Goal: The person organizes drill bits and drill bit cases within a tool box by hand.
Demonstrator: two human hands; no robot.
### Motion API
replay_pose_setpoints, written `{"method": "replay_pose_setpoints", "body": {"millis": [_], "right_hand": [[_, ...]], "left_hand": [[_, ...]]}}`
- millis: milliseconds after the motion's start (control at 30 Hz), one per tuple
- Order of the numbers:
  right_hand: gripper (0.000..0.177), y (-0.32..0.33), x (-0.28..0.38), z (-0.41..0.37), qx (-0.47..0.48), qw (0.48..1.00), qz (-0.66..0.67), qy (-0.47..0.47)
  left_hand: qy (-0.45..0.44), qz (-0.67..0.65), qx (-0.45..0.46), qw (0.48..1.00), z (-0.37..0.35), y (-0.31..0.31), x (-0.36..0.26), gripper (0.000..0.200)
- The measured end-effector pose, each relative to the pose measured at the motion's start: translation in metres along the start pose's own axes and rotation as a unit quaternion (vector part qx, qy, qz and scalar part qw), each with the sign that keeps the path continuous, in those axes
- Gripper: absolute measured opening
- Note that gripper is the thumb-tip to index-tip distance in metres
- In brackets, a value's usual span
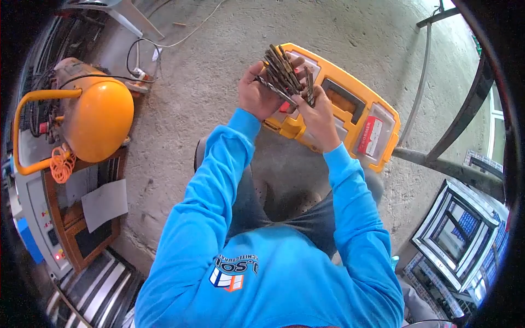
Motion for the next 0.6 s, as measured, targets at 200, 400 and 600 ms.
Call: {"method": "replay_pose_setpoints", "body": {"millis": [200,400,600], "right_hand": [[0.022,0.006,-0.006,0.001,0.034,0.997,0.075,-0.006],[0.026,0.008,-0.014,0.002,0.088,0.98,0.175,-0.014],[0.033,0.01,0.008,-0.001,0.131,0.99,0.054,-0.008]], "left_hand": [[0.014,-0.057,0.044,0.997,-0.001,-0.003,-0.001,0.069],[0.031,-0.111,0.046,0.992,-0.003,0.001,-0.004,0.069],[0.006,-0.096,0.032,0.995,-0.005,0.0,-0.011,0.069]]}}
Point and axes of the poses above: each hand's wrist, its own z-axis towards the middle knuckle, its own y-axis out of the back of the hand, x = y × z, the point moved 4 cm from there along z, towards the middle knuckle, and after that the axes turned 5 degrees about x, right-handed, at the moved point
